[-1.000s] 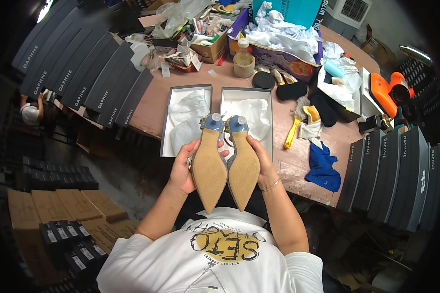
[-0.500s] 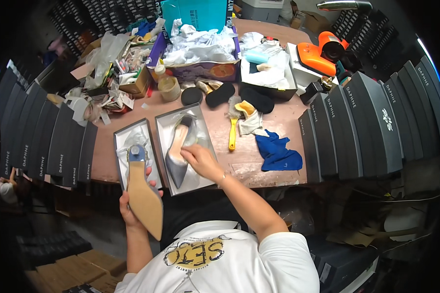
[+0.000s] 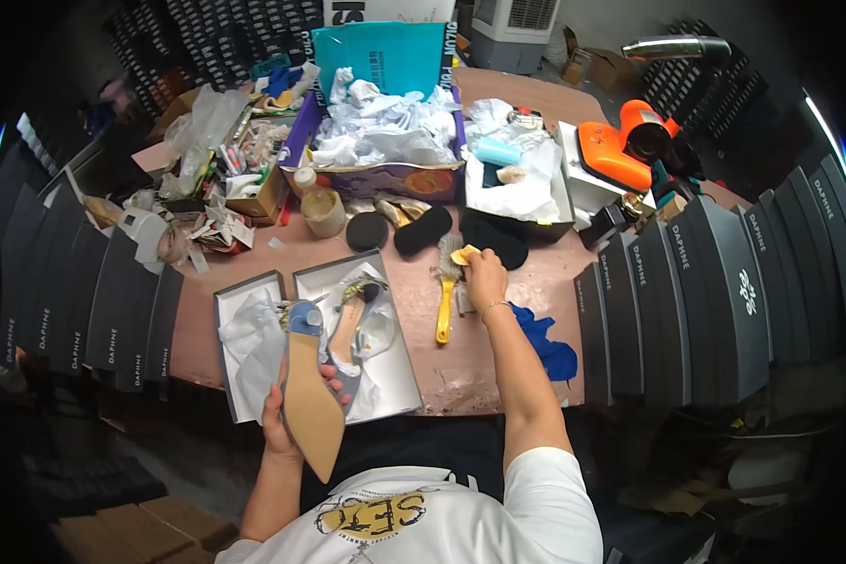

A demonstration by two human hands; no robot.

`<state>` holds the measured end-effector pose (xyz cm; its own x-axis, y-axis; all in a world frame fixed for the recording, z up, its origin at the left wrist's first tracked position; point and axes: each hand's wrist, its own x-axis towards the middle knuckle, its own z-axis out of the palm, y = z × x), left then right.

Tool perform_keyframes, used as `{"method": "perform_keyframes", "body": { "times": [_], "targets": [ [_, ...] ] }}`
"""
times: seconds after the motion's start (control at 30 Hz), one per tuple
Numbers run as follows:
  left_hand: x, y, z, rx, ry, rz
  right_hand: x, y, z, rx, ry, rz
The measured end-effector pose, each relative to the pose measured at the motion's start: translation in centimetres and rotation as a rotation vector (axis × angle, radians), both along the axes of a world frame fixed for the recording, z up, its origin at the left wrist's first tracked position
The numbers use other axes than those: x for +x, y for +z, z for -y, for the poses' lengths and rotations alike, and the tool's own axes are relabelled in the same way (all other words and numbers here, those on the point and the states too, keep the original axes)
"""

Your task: Inspecting and packaging pairs of women's shoes into boxes.

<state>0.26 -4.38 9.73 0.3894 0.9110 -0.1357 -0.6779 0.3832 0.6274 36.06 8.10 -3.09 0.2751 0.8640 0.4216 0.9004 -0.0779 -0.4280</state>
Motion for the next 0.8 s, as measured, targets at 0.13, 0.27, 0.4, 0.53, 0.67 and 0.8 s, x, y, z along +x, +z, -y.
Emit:
{"method": "perform_keyframes", "body": {
  "times": [0.13,0.27,0.4,0.53,0.67,0.8],
  "targets": [
    [0.8,0.3,-1.6,0.03,0.072,0.004,-2.5,4.8,0.6,0.065,0.298,-1.026],
    [1.9,0.2,-2.0,-0.015,0.102,0.017,-8.5,12.1,5.8,-0.15,0.507,-1.956],
    [2.3,-0.4,-0.7,-0.014,0.169,0.031,-13.0,10.8,10.8,-0.222,0.543,-1.719],
    [0.6,-0.8,1.3,0.006,0.197,0.002,-20.1,13.7,17.5,0.124,0.856,-0.382],
    [-1.7,-1.7,2.1,-0.009,0.307,-0.086,-24.9,13.0,16.5,0.11,0.814,-0.251],
    [-1.8,-2.0,4.5,-0.017,0.336,-0.077,-26.1,13.1,12.9,0.028,0.688,-0.209]
  ]
}}
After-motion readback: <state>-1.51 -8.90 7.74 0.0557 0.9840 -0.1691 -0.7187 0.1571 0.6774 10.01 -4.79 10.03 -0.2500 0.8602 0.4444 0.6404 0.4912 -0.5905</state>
